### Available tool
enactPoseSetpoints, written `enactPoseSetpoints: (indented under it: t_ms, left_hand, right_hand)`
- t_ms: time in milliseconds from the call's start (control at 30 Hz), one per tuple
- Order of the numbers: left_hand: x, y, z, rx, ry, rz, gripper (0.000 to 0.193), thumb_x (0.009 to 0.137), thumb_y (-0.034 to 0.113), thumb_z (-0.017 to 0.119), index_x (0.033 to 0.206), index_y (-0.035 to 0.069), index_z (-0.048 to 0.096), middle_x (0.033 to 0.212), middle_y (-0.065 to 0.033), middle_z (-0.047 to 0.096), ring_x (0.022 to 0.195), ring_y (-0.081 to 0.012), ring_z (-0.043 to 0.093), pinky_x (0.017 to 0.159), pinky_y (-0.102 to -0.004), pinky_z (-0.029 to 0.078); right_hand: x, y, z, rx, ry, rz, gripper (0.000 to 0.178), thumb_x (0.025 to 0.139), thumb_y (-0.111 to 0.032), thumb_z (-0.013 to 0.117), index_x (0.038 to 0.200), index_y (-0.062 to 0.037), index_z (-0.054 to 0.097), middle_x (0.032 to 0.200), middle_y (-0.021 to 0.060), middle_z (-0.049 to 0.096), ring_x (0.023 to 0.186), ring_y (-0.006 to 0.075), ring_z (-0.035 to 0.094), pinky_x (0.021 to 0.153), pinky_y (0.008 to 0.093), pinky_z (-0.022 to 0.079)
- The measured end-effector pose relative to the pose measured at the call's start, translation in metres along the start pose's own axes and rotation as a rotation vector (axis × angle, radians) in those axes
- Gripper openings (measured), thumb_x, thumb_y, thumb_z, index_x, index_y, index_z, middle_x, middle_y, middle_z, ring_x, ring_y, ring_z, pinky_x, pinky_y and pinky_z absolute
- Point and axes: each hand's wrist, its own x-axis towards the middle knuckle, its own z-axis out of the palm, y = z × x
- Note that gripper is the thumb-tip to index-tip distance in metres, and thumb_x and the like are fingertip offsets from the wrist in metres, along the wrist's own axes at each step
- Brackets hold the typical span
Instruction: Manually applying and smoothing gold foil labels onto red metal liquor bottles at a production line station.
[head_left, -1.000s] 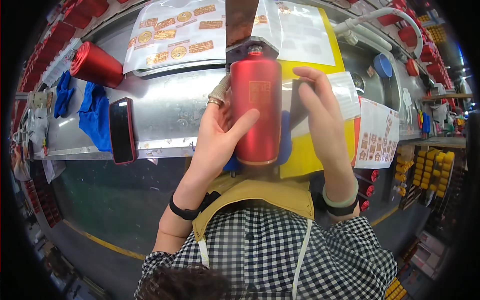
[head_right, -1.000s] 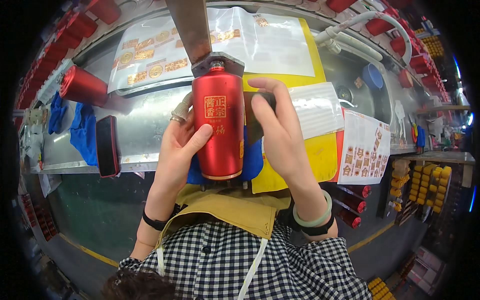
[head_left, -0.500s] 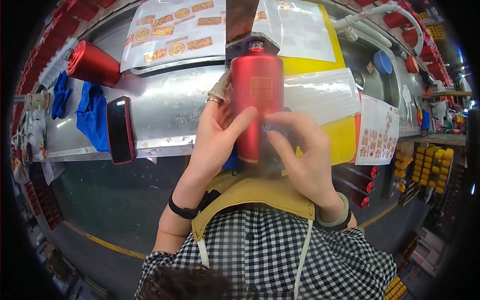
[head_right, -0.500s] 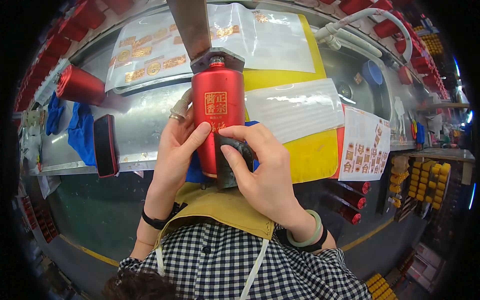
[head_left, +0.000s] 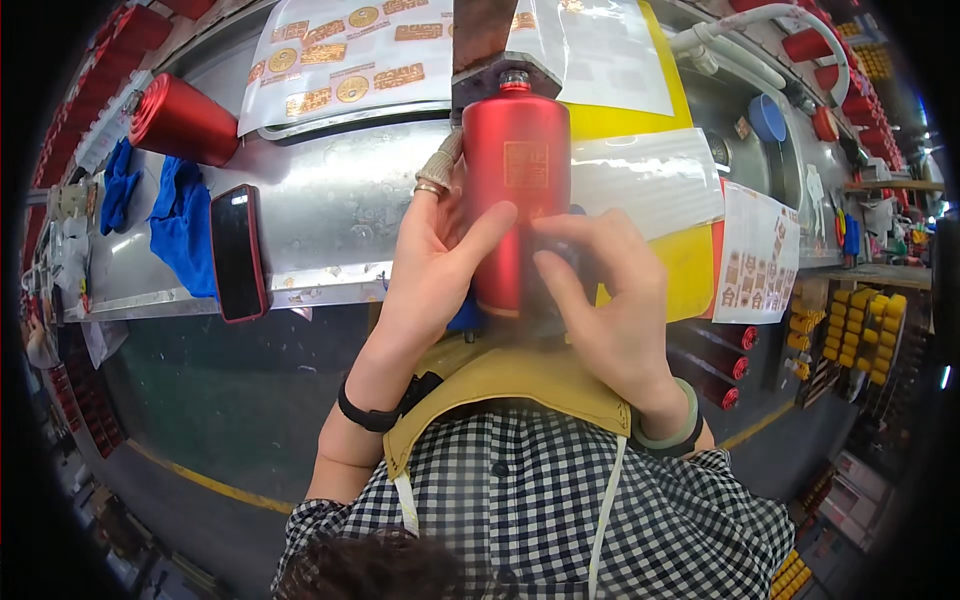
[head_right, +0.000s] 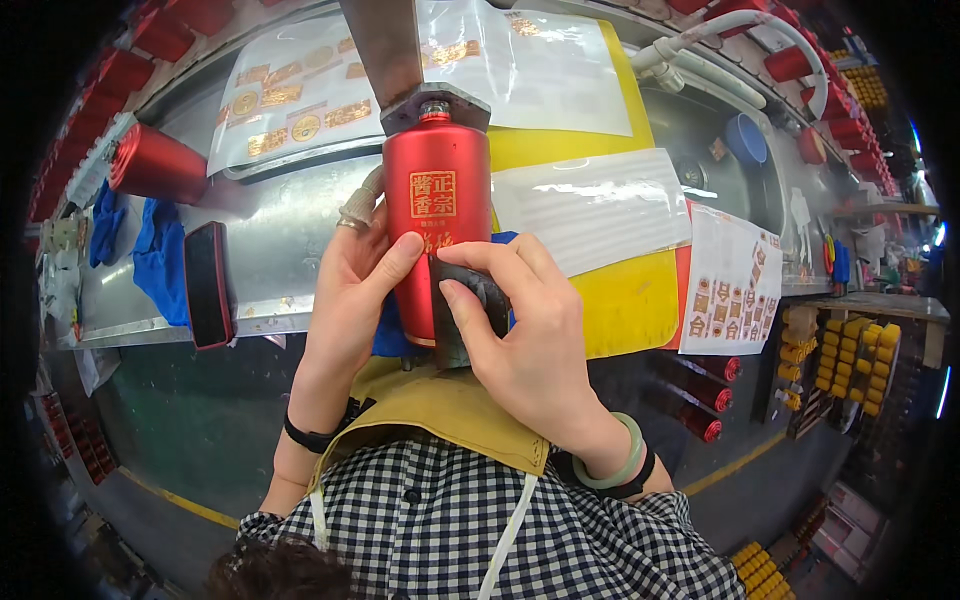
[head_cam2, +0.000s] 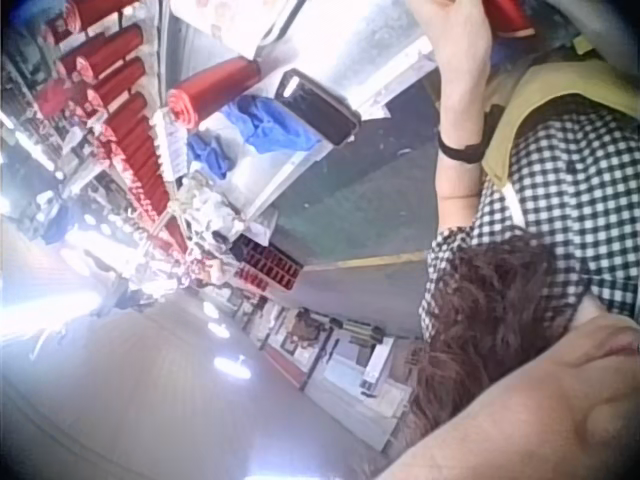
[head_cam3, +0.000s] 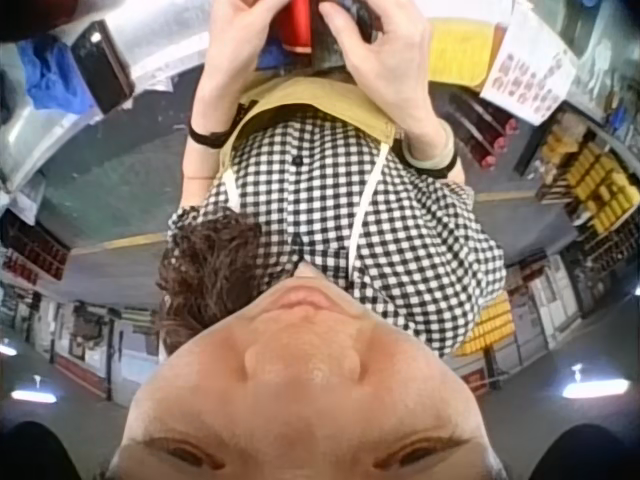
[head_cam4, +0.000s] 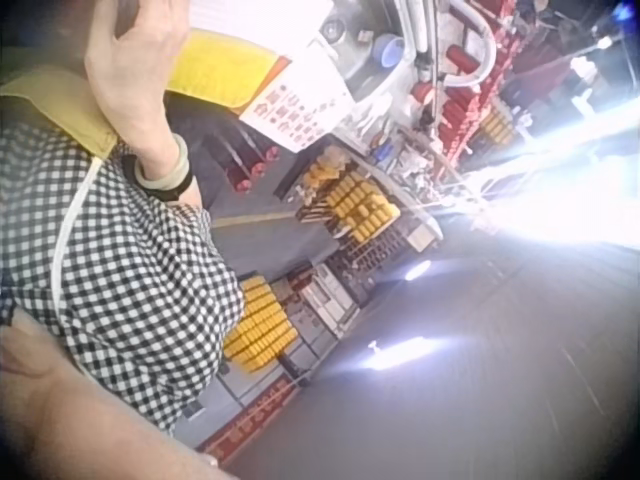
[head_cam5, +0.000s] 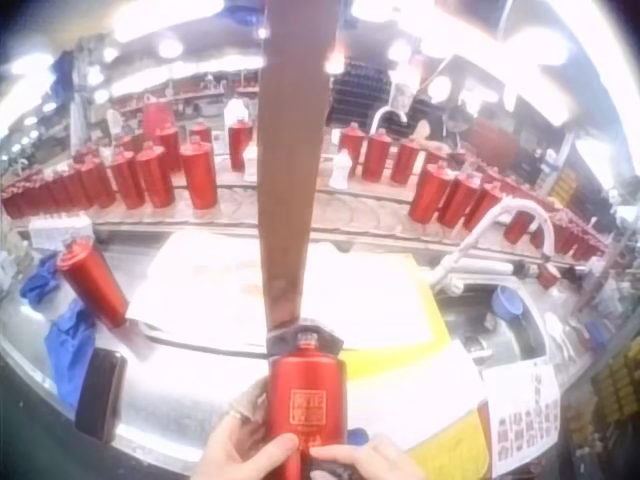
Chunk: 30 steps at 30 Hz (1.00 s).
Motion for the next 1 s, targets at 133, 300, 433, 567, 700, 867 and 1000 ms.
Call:
enactPoseSetpoints:
  t_ms: [133, 300, 433, 567, 700, 867, 1000]
  left_hand:
    - [0.001, 0.001, 0.001, 0.005, 0.0, 0.0, 0.073, 0.098, 0.001, 0.067, 0.159, -0.002, 0.027, 0.155, -0.0161, 0.046, 0.14, -0.0214, 0.048, 0.117, -0.0379, 0.039]
    - [0.0, 0.0, -0.005, 0.047, 0.003, 0.006, 0.065, 0.104, 0.008, 0.061, 0.159, -0.002, 0.028, 0.156, -0.0159, 0.045, 0.14, -0.0216, 0.049, 0.118, -0.0374, 0.039]
    - [-0.001, 0.01, -0.006, -0.058, 0.042, -0.074, 0.061, 0.114, 0.038, 0.037, 0.158, -0.003, 0.029, 0.158, -0.0216, 0.044, 0.144, -0.0274, 0.047, 0.118, -0.0399, 0.037]
    - [0.002, 0.006, -0.008, -0.061, 0.027, -0.057, 0.06, 0.11, 0.026, 0.05, 0.159, -0.002, 0.029, 0.157, -0.0192, 0.045, 0.143, -0.0245, 0.046, 0.118, -0.0386, 0.038]
    - [0.0, 0.003, -0.001, 0.012, 0.018, -0.028, 0.072, 0.1, 0.011, 0.067, 0.159, -0.001, 0.028, 0.157, -0.017, 0.044, 0.142, -0.0225, 0.046, 0.117, -0.0385, 0.04]
    - [-0.004, 0.005, 0.012, 0.059, 0.045, 0.003, 0.077, 0.096, 0.006, 0.071, 0.159, 0.001, 0.027, 0.155, -0.0164, 0.045, 0.141, -0.0224, 0.047, 0.117, -0.0386, 0.041]
    - [-0.004, 0.003, 0.01, 0.05, 0.047, 0.008, 0.077, 0.095, 0.006, 0.071, 0.159, 0.001, 0.028, 0.155, -0.0162, 0.044, 0.141, -0.0225, 0.047, 0.116, -0.0385, 0.042]
  right_hand:
    - [0.001, 0.0, 0.0, -0.013, -0.006, 0.009, 0.022, 0.087, 0.0, 0.073, 0.109, -0.0037, 0.072, 0.095, 0.012, 0.065, 0.085, 0.0271, 0.067, 0.075, 0.035, 0.053]
    - [0.003, 0.01, -0.008, 0.281, 0.001, 0.101, 0.022, 0.091, 0.001, 0.07, 0.113, -0.0023, 0.072, 0.097, 0.0062, 0.067, 0.087, 0.0162, 0.065, 0.077, 0.031, 0.052]
    - [0.025, 0.019, -0.038, 0.444, 0.291, -0.035, 0.018, 0.102, -0.001, 0.061, 0.118, 0.0019, 0.068, 0.107, 0.0046, 0.07, 0.094, 0.0095, 0.064, 0.085, 0.0246, 0.051]
    - [0.051, 0.023, -0.031, 0.409, 0.192, -0.01, 0.02, 0.103, -0.004, 0.059, 0.121, 0.001, 0.067, 0.099, 0.0041, 0.07, 0.091, 0.007, 0.062, 0.081, 0.0228, 0.049]
    - [0.062, 0.035, -0.006, 0.464, 0.005, 0.173, 0.04, 0.095, -0.025, 0.078, 0.118, 0.0038, 0.063, 0.088, 0.0001, 0.063, 0.078, 0.0057, 0.057, 0.064, 0.0235, 0.048]
    - [0.066, 0.034, 0.003, 0.52, -0.055, 0.252, 0.043, 0.092, -0.026, 0.081, 0.113, 0.0039, 0.058, 0.088, 0.0004, 0.061, 0.077, 0.0063, 0.057, 0.06, 0.0239, 0.047]
    - [0.066, 0.033, 0.006, 0.54, -0.052, 0.275, 0.042, 0.091, -0.026, 0.082, 0.11, 0.0028, 0.057, 0.09, 0.0012, 0.061, 0.079, 0.0068, 0.057, 0.063, 0.0245, 0.048]
